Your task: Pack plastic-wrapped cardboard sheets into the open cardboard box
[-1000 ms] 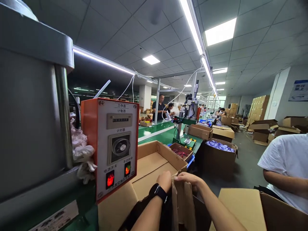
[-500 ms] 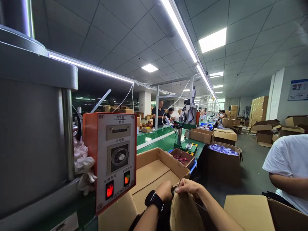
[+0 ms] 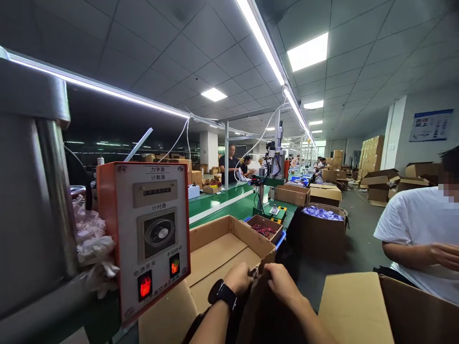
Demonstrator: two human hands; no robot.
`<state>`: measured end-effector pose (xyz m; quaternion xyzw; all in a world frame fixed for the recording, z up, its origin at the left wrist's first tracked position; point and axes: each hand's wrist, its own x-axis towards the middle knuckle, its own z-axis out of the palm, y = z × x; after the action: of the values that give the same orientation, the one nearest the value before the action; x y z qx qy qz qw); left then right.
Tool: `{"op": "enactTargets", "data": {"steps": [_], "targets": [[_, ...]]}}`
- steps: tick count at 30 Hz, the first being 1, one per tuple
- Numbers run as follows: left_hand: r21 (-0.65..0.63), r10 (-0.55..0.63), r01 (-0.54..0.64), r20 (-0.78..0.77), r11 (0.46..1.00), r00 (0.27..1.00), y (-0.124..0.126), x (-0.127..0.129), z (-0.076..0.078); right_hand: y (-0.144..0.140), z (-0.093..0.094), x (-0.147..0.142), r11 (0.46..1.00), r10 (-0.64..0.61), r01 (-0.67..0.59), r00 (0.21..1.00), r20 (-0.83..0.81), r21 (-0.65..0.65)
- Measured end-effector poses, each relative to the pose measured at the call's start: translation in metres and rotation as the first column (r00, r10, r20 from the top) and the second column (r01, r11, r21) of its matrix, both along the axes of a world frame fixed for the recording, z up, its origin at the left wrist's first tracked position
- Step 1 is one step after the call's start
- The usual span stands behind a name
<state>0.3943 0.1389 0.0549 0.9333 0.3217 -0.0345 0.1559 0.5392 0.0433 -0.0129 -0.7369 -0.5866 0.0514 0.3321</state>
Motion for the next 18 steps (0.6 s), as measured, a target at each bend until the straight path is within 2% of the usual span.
{"op": "enactTargets", "data": {"steps": [3,8,15,18], "targets": [[0.025,0.033,-0.034,0.027,0.999,0.999,-0.003,0.002,0.002,-0.003,0.003,-0.007,0.997,-0.041,0.039,0.999,0.031,0.065],[0.078,0.121,-0.125,0.049,0.989,0.991,-0.01,0.008,0.001,-0.021,0.014,-0.019,0.982,-0.012,-0.001,0.997,0.07,0.187],[0.115,0.138,-0.143,0.047,0.983,0.989,-0.007,0.01,-0.001,-0.094,0.024,-0.032,0.936,0.098,-0.134,0.987,0.127,0.325],[0.129,0.135,-0.139,0.04,0.982,0.99,-0.006,0.01,0.0,-0.123,0.024,-0.039,0.865,0.203,-0.294,0.946,0.252,0.407]]}}
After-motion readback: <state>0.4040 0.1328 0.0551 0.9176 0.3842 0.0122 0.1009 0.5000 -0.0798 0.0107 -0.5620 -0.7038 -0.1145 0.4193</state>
